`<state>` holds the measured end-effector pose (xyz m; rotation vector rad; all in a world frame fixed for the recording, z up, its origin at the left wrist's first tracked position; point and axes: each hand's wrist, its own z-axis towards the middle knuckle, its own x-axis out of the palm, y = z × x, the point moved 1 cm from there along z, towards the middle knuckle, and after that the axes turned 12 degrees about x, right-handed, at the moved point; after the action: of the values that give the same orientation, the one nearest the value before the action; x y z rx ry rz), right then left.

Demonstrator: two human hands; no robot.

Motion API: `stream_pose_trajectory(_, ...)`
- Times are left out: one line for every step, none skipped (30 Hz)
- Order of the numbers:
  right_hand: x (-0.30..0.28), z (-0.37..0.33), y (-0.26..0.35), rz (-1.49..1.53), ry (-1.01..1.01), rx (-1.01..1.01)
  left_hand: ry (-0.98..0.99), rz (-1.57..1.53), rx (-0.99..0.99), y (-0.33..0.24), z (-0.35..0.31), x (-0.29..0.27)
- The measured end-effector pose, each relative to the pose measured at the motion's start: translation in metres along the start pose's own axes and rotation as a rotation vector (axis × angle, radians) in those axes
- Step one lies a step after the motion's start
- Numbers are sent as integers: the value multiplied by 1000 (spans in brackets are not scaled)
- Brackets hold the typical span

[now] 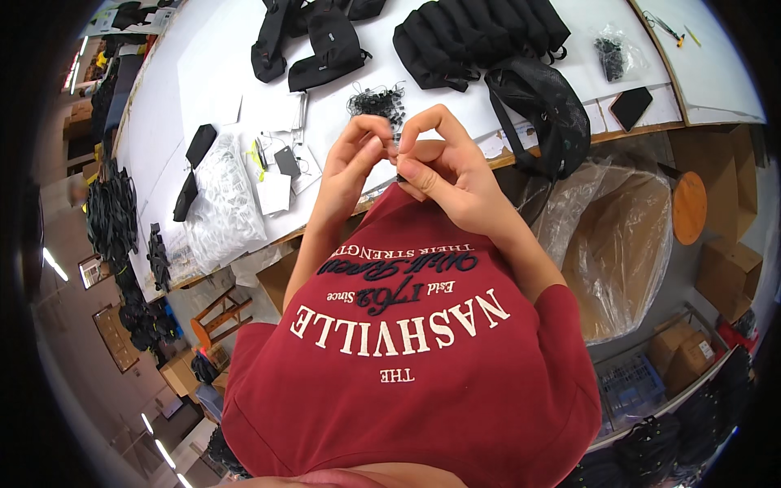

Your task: Assembling small black components and adhesive labels into black padded cases or pouches on a production table.

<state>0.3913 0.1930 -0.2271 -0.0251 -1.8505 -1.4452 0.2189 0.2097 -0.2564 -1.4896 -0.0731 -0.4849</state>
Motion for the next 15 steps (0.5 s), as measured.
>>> stream_pose_trajectory(1,1,2,-1,-7,-6,-18,-6,-21,11,-5,-13)
stream_pose_trajectory(3,2,5,34,32,-26,-36,-11,-43,20,-9,-23)
stream_pose_trajectory(6,3,8,73,78,-41,18,58,-104,20,-14,-22)
stream_pose_trajectory(10,4,12,75,77,-44,72,127,-165,18,-21,-18)
stream_pose_trajectory(15,6,16,93,135,19,53,30,-268,17,-27,-10)
stream_pose_trajectory(21,8,18,110,194,83,212,124,-193,20,-26,-10)
stream_pose_trajectory(25,11,16,152,257,121,203,-105,-286,21,-29,-10)
stream_pose_trajectory(29,13,16,152,259,119,193,-335,-377,21,-31,-7)
stream_pose_trajectory(33,16,16,163,341,117,189,-333,-371,23,-30,-7)
stream_pose_trajectory(36,19,17,174,422,115,173,-198,-272,28,-27,-8)
stream_pose_trajectory(39,20,20,215,453,117,156,-62,-174,34,-23,-9)
stream_pose_trajectory(40,20,24,213,455,116,142,72,-77,40,-20,-11)
stream_pose_trajectory(41,19,28,283,429,92,127,205,19,45,-17,-13)
stream_pose_trajectory(40,18,32,352,402,67,113,338,115,49,-16,-17)
stream_pose_trajectory(35,18,35,366,389,15,136,436,69,51,-16,-21)
